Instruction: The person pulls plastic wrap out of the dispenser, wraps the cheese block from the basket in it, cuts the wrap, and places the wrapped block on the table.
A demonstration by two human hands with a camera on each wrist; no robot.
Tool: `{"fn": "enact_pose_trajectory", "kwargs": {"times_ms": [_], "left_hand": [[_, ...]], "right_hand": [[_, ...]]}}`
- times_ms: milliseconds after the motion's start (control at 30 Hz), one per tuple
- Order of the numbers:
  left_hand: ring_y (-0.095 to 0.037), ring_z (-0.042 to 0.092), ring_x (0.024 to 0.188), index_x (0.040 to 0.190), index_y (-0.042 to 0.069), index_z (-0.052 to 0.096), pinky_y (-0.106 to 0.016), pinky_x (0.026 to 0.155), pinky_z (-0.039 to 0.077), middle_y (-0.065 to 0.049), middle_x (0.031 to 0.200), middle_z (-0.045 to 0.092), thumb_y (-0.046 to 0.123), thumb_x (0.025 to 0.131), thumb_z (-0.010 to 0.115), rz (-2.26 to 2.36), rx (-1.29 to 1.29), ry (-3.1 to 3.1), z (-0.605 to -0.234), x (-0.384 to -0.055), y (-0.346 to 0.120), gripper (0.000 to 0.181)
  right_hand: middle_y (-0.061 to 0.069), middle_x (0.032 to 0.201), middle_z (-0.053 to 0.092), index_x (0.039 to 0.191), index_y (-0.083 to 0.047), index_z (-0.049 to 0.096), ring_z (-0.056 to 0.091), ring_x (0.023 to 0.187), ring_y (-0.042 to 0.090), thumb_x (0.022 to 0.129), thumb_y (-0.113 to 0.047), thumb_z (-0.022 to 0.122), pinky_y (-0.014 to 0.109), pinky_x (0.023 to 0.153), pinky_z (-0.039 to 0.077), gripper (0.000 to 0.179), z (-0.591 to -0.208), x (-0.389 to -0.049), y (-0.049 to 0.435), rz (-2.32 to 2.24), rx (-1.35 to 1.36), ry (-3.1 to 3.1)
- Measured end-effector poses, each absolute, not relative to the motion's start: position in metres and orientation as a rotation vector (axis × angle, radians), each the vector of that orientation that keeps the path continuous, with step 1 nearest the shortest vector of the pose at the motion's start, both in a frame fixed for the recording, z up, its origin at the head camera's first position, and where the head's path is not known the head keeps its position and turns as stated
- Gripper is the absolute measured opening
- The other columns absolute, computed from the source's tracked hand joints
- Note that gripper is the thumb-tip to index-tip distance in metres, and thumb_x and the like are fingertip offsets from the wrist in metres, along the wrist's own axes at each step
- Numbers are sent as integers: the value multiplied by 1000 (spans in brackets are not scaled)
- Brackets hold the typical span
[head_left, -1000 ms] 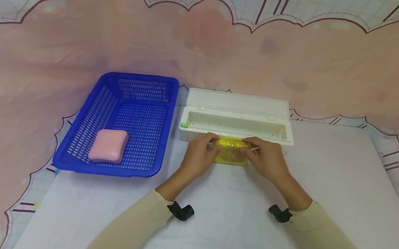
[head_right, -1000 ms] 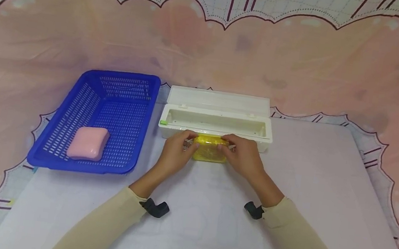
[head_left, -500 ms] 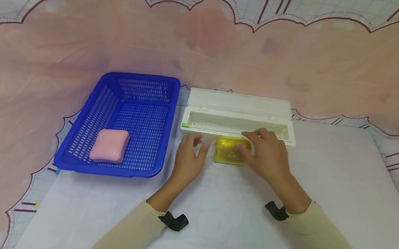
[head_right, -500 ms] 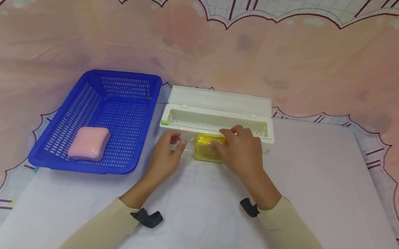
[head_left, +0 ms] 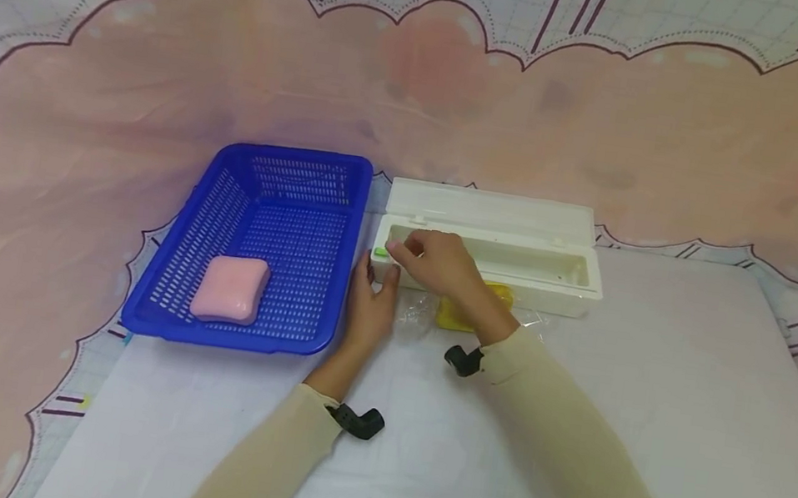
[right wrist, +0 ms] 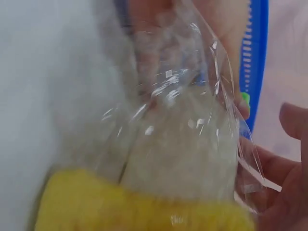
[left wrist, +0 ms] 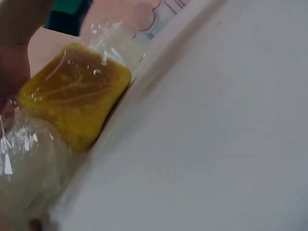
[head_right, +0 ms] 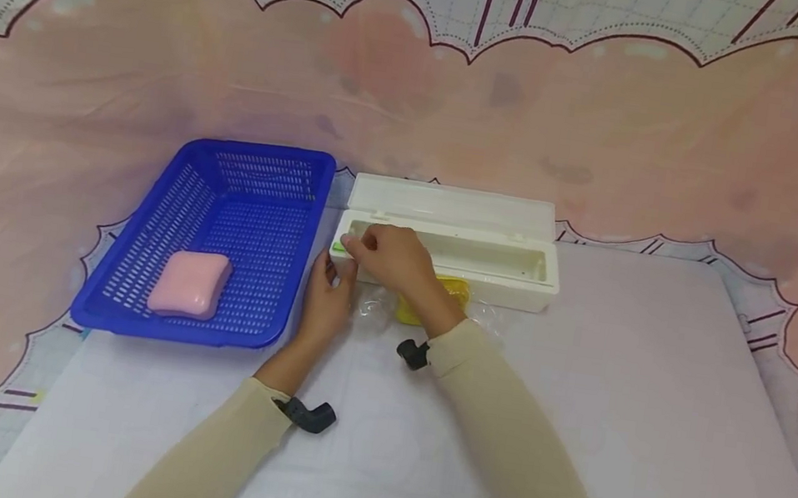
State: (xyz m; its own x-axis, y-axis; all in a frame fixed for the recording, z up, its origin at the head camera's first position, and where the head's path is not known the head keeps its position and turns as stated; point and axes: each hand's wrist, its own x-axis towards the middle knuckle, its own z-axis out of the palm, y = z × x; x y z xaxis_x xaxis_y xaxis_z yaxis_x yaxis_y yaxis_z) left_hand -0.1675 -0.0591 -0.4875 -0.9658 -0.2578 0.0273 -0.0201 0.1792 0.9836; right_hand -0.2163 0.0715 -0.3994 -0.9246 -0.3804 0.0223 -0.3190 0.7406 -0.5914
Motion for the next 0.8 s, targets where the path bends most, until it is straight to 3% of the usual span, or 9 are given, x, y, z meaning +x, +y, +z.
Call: {"fn": "enact_pose_trajectory", "kwargs": {"times_ms": [167, 300, 533, 700, 800], "left_hand": [[-34, 49, 141, 144, 1, 45, -47, 117, 41, -23, 146, 53, 29, 104, 59, -1938, 290, -2237, -494, -174, -65, 51], [-36, 51, 138, 143, 0, 46, -47, 115, 43, -24, 143, 54, 30, 102, 64, -1960, 310, -2203, -495, -176, -67, 54], [-36, 52, 135, 144, 1, 45, -47, 111, 46, -23, 141, 53, 30, 101, 66, -2005, 318, -2169, -499, -177, -67, 56], [-33, 54, 133, 145, 2, 43, -44, 107, 51, -22, 140, 53, 27, 101, 66, -2095, 330, -2107, -499, -177, -67, 56], [-33, 54, 132, 146, 1, 42, -42, 106, 52, -22, 139, 53, 25, 101, 65, -2131, 339, -2079, -497, -177, -66, 56]], "right_hand": [[4, 89, 71, 88, -14, 73, 62, 83, 23, 97, -60, 57, 35, 70, 49, 49, -402, -232, 57, -874, -462, 2779], [5, 92, 69, 85, -13, 71, 58, 81, 21, 90, -61, 67, 31, 65, 44, 49, -399, -241, 53, -858, -311, 2691], [11, 123, 69, 106, -8, 73, 63, 108, 29, 86, -64, 69, 41, 91, 54, 60, -393, -246, 57, -787, -183, 2634], [11, 126, 69, 109, -8, 74, 63, 114, 30, 87, -67, 67, 42, 95, 53, 63, -392, -247, 63, -731, -184, 2624], [12, 134, 66, 119, -7, 72, 61, 120, 30, 88, -67, 66, 42, 101, 52, 68, -390, -247, 68, -713, -179, 2612]]}}
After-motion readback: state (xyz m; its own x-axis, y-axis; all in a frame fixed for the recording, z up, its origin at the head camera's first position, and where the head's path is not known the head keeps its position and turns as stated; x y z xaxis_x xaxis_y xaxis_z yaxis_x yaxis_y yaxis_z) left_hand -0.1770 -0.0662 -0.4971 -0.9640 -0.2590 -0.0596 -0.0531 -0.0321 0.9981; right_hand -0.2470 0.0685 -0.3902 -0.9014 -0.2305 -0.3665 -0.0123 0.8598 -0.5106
